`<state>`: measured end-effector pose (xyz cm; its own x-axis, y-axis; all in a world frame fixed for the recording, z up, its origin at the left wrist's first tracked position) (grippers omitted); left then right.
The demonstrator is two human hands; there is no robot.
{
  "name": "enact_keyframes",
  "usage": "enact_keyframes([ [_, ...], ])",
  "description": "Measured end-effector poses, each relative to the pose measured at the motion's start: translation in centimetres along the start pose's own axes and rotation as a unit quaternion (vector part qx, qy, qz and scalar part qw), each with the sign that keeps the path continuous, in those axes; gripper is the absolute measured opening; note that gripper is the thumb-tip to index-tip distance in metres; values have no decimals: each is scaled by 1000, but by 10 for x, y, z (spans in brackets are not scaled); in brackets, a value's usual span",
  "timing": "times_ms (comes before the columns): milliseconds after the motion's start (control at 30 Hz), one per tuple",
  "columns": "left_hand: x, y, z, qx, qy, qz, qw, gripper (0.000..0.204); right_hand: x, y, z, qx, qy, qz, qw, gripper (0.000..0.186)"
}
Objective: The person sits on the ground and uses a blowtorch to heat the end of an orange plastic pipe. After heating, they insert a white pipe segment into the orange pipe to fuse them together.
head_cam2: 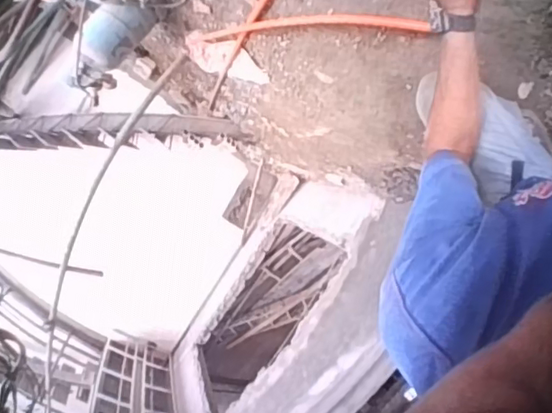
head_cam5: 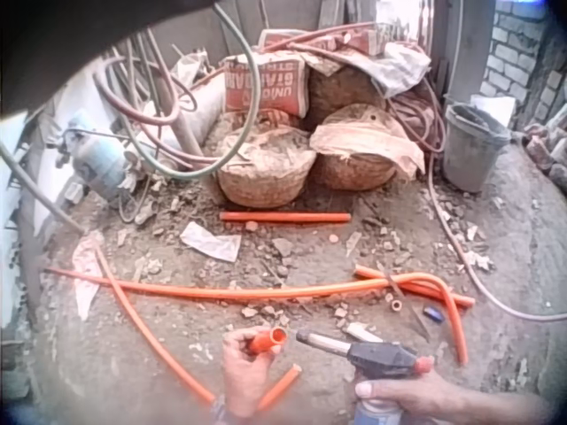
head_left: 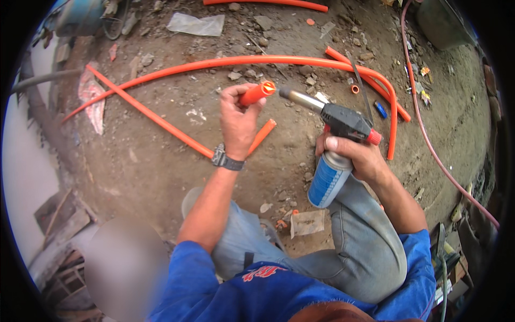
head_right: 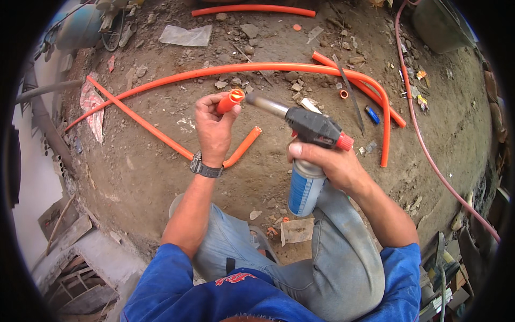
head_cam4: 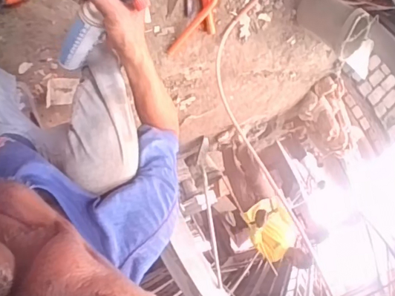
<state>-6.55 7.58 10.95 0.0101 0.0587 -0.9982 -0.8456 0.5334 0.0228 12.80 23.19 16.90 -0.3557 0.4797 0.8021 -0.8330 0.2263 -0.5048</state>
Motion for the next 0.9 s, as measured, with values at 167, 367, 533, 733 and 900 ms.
enact_keyframes([
  [167,11,-1,-2,22,4,-56,998,39,-2,6,-5,13,20,-9,1000,32],
  [367,20,-8,15,123,-169,-170,963,34,-3,6,-2,29,26,-3,999,29],
  [533,9,-14,34,167,-338,-230,897,40,-10,15,-14,16,88,4,996,31],
  [733,8,-16,38,171,-504,-284,797,42,-22,18,-10,13,139,48,989,29],
  [900,12,-18,35,155,-599,-301,726,39,-8,15,11,80,112,-9,991,28],
])
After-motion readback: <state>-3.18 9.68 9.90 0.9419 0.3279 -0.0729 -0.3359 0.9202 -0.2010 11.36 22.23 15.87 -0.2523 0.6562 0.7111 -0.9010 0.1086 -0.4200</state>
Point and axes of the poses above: each hand's wrist, its own y-axis towards the middle knuckle, its own z-axis out of the palm, x = y × z, the point moved 8 cm from there along y, towards the middle knuckle, and after that the axes turned 2 degrees about x, right-handed, at the moved point
